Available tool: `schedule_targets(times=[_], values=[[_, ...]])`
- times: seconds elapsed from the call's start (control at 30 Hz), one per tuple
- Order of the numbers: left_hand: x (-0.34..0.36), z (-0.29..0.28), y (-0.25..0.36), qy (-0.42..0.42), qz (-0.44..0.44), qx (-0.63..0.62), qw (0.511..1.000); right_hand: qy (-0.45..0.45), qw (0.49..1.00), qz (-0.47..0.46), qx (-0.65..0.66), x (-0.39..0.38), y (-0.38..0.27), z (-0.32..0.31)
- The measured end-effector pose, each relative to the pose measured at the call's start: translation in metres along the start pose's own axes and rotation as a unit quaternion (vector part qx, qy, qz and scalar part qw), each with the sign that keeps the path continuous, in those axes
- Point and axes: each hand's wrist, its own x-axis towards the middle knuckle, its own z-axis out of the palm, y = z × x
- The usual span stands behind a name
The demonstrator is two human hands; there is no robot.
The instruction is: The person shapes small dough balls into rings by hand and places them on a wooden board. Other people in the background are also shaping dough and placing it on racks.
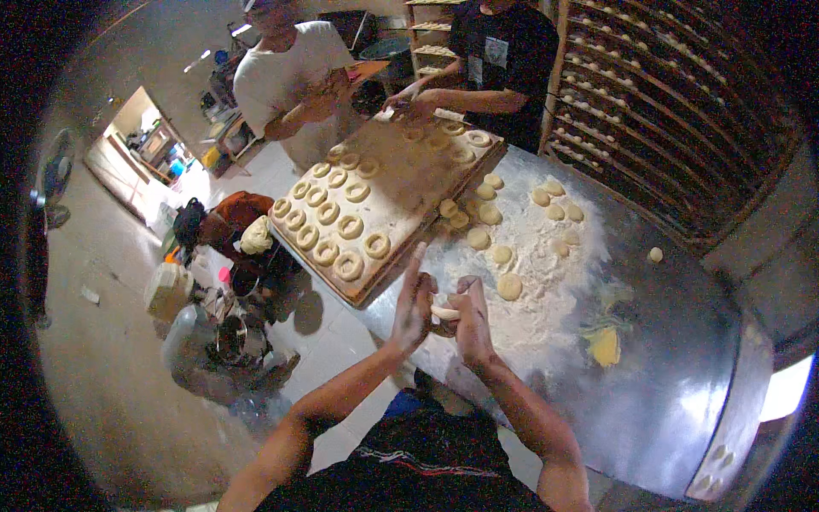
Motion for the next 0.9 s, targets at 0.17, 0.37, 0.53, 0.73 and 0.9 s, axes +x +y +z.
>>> schedule_targets(times=[0.17, 0.37, 0.53, 0.73, 0.9], values=[[0.053, -0.062, 0.007, -0.011, 0.315, 0.225, 0.922, -0.043, 0.996, 0.075, 0.003, 0.071, 0.036, 0.053], [0.150, -0.109, -0.025, 0.030, 0.108, 0.075, 0.991, 0.016, 0.969, -0.037, -0.245, 0.190, 0.057, 0.073], [0.227, -0.141, -0.055, 0.206, 0.344, 0.481, 0.780, 0.102, 0.583, -0.385, -0.708, 0.214, 0.061, 0.043], [0.166, -0.104, -0.043, -0.055, 0.137, 0.189, 0.971, 0.453, 0.777, -0.160, -0.407, 0.064, 0.041, -0.044], [0.115, 0.029, -0.062, -0.274, 0.293, 0.336, 0.852, 0.537, 0.710, -0.110, -0.442, -0.042, 0.054, -0.072]])
